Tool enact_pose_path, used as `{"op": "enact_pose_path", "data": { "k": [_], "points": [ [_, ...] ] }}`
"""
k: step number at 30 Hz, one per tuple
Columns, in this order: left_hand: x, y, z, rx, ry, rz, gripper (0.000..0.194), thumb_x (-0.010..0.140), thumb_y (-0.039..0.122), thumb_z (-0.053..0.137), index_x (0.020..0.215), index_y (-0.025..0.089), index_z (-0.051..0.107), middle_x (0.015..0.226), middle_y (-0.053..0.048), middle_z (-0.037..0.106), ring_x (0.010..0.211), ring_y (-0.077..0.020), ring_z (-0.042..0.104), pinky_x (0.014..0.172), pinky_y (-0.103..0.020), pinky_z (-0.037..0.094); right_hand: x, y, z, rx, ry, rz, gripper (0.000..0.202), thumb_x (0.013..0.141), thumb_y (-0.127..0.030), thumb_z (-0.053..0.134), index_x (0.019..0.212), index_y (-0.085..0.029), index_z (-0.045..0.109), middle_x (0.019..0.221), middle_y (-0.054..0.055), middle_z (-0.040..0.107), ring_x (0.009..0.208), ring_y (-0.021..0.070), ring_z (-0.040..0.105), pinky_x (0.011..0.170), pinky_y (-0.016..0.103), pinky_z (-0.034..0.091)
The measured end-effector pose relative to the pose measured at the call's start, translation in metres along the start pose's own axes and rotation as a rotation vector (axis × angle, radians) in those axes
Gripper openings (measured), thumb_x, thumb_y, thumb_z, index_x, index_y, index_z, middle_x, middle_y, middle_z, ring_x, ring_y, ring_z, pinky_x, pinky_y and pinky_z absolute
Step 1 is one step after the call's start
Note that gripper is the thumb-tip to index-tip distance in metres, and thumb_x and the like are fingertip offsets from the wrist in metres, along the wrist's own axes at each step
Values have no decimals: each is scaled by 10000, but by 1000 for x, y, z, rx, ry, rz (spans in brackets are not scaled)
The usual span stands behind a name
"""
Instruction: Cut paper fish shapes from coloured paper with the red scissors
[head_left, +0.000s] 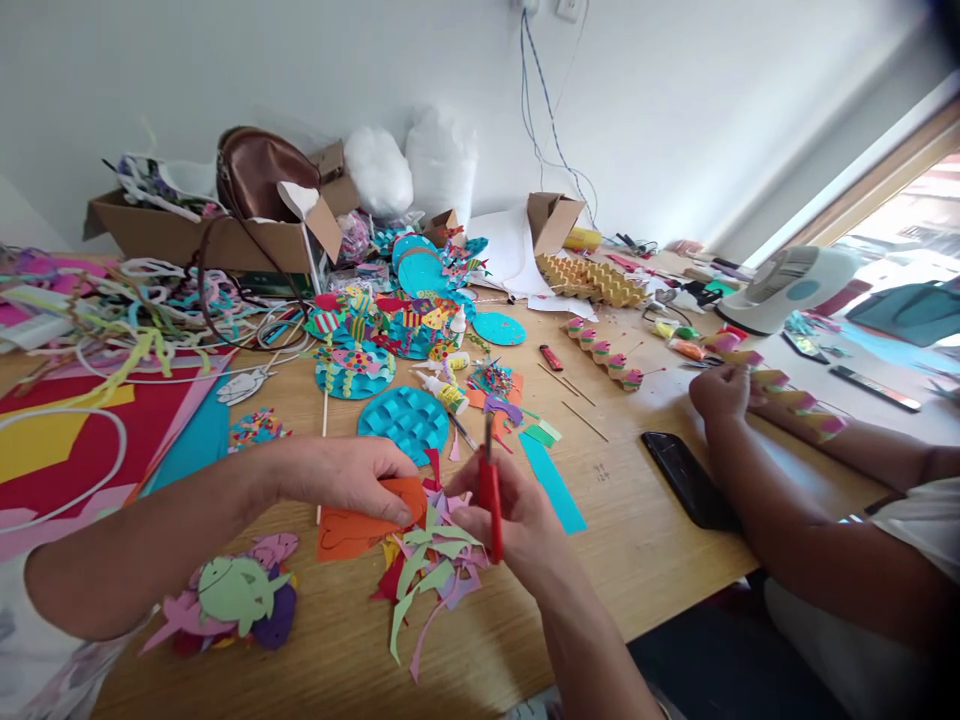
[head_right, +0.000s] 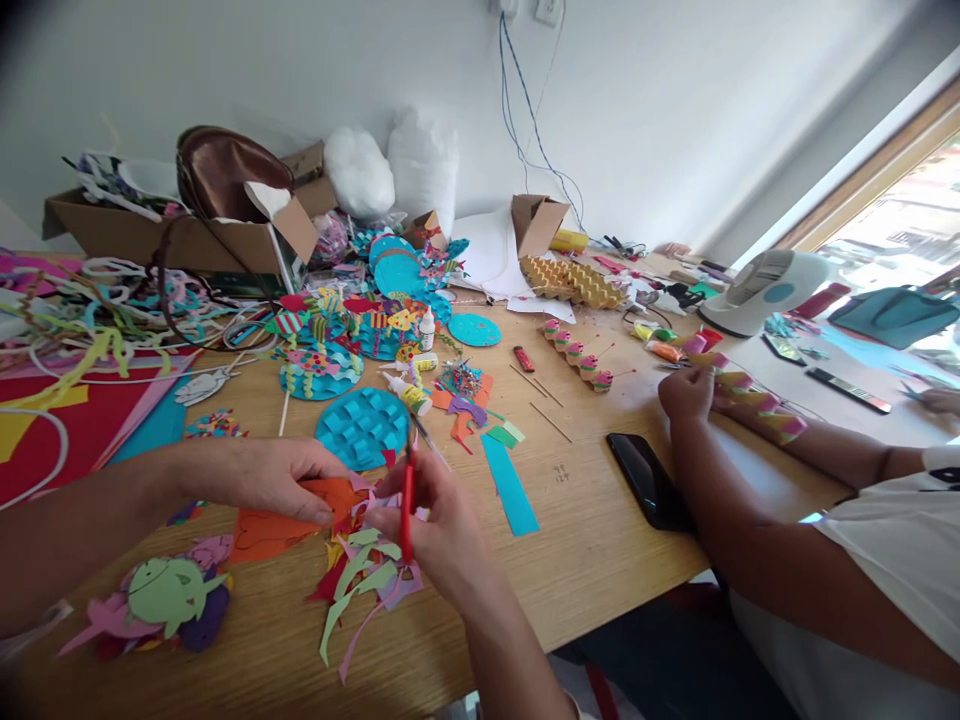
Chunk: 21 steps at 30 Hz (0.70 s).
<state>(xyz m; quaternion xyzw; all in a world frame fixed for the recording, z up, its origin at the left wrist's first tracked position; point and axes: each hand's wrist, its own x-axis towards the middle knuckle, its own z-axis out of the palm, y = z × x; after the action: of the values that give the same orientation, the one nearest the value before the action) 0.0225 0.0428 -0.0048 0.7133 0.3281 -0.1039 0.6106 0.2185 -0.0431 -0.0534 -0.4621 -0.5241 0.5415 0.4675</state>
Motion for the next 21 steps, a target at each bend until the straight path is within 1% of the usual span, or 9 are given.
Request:
{"op": "enact_pose_path", "data": {
  "k": [4,6,8,12,14,16,18,20,21],
  "points": [
    [3,9,2,144,43,10,143,698,296,594,615,193,540,557,55,418,505,-101,372,447,-198,287,18,-3,17,-88,-54,-5,203,687,-282,727,753,-187,560,681,-29,545,607,117,483,541,224,380],
    [2,10,1,135,69,21,203,695,309,607,573,193,494,544,61,380,491,-95,337,433,-201,253,23,-2,21,-17,-79,40,223,660,-274,729,731,-187,537,630,-50,509,557,100,449,502,209,352],
    [0,7,-1,66,131,61,235,702,333,625,571,188,494,555,60,383,497,-91,337,435,-198,242,27,0,23,84,-46,74,239,631,-275,728,716,-189,522,586,-68,484,508,86,417,469,201,328],
    [-4,-5,-1,-321,349,224,323,760,514,591,824,197,608,679,23,540,548,-104,456,467,-189,330,30,0,20,241,233,23,227,604,-259,720,715,-191,534,583,-68,512,482,81,421,459,201,337],
    [-4,-10,5,-553,427,289,420,753,598,564,919,213,597,702,5,588,561,-120,521,487,-200,388,31,0,18,278,383,-31,208,612,-251,717,723,-187,554,618,-56,534,510,84,446,484,205,361],
    [-1,-11,15,-680,481,342,468,719,616,597,973,223,598,705,3,604,578,-126,553,500,-203,415,32,1,18,293,461,-71,197,623,-254,714,720,-186,557,625,-54,531,524,87,455,497,209,374],
    [5,-10,27,-712,552,339,421,679,575,658,860,198,621,707,-11,619,576,-123,551,491,-201,415,33,2,19,292,471,-89,197,633,-259,709,723,-190,549,621,-54,524,522,91,455,488,211,371],
    [14,-7,40,-643,618,298,335,684,483,674,626,160,604,564,-11,583,494,-99,501,460,-195,391,33,3,23,274,450,-84,191,647,-264,700,729,-192,544,633,-50,527,519,95,462,475,213,362],
    [19,-6,45,-634,678,297,304,694,442,662,600,160,600,543,-4,573,473,-93,488,451,-194,384,33,4,25,265,437,-78,188,655,-269,695,735,-193,544,637,-48,527,517,97,463,471,214,358]
  ]
}}
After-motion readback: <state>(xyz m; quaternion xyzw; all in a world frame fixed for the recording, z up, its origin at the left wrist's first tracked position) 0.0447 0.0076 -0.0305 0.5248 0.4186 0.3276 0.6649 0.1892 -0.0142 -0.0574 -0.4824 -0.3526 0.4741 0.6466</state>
